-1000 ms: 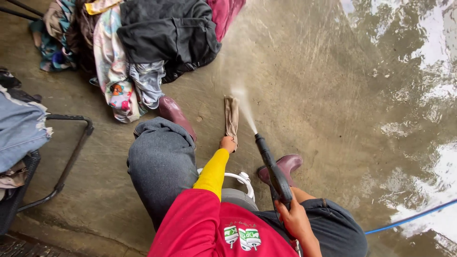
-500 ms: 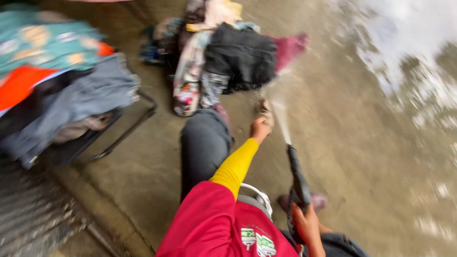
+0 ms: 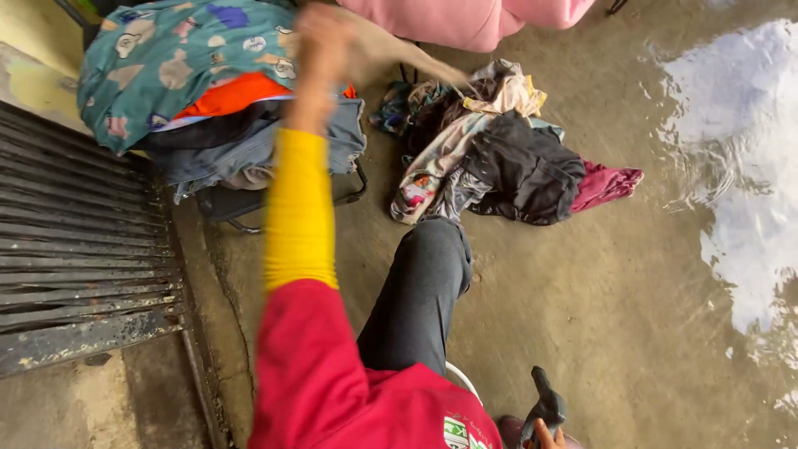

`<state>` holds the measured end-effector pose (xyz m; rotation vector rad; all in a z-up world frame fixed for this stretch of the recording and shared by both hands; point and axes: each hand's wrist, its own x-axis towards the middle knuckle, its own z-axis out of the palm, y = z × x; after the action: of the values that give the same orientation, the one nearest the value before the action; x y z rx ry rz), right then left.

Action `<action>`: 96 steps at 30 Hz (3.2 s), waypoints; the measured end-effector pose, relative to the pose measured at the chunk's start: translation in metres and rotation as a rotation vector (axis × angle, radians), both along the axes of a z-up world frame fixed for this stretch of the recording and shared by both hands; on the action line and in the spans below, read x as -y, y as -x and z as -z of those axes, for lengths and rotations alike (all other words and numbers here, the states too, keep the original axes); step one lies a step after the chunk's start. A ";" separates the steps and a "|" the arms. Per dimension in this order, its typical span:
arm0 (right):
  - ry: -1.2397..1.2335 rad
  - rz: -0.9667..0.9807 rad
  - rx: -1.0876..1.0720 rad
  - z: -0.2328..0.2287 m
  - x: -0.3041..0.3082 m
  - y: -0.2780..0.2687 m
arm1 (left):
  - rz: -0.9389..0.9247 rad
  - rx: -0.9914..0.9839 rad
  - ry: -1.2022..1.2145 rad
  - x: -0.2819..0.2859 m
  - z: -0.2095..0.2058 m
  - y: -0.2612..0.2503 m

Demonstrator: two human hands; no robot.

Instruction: The person uses a high-pressure water spray gun to clean a black garment on a wet concrete floor. They repeatedly spray the fabric, unfold it, and flip it over to ensure both sides are thoroughly rinsed.

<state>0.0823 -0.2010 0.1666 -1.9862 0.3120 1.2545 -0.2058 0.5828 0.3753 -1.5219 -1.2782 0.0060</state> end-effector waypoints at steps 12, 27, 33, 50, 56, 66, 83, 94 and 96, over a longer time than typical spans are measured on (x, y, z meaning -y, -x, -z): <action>0.137 0.016 -0.094 -0.001 0.020 0.018 | 0.647 1.336 0.186 0.081 0.037 0.070; 0.139 0.197 0.063 -0.024 0.044 0.010 | 0.172 0.794 1.507 0.148 0.337 -0.232; 0.202 0.167 -0.028 -0.025 0.024 0.015 | -0.005 0.647 1.695 0.133 0.326 -0.243; 0.200 -0.346 0.152 -0.005 0.002 0.024 | 0.513 2.108 3.204 0.241 0.006 -0.272; -0.055 -0.260 0.327 -0.019 -0.031 -0.010 | 0.939 1.909 3.393 0.325 -0.104 -0.301; -0.426 -0.108 0.751 -0.128 -0.135 -0.071 | 1.331 1.640 3.662 0.400 -0.208 -0.324; -0.334 -0.129 0.941 -0.196 -0.059 -0.086 | 1.184 0.289 1.975 0.513 0.170 -0.357; 0.036 0.263 1.212 -0.126 0.024 -0.100 | 1.662 0.811 1.624 0.595 -0.060 -0.346; -0.013 0.414 1.179 -0.123 0.018 -0.100 | 1.753 0.887 1.502 0.591 -0.086 -0.353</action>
<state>0.1825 -0.2187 0.2899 -2.1408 0.0945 -0.2514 0.1469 -0.0080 0.4613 -3.7168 0.2922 -1.1447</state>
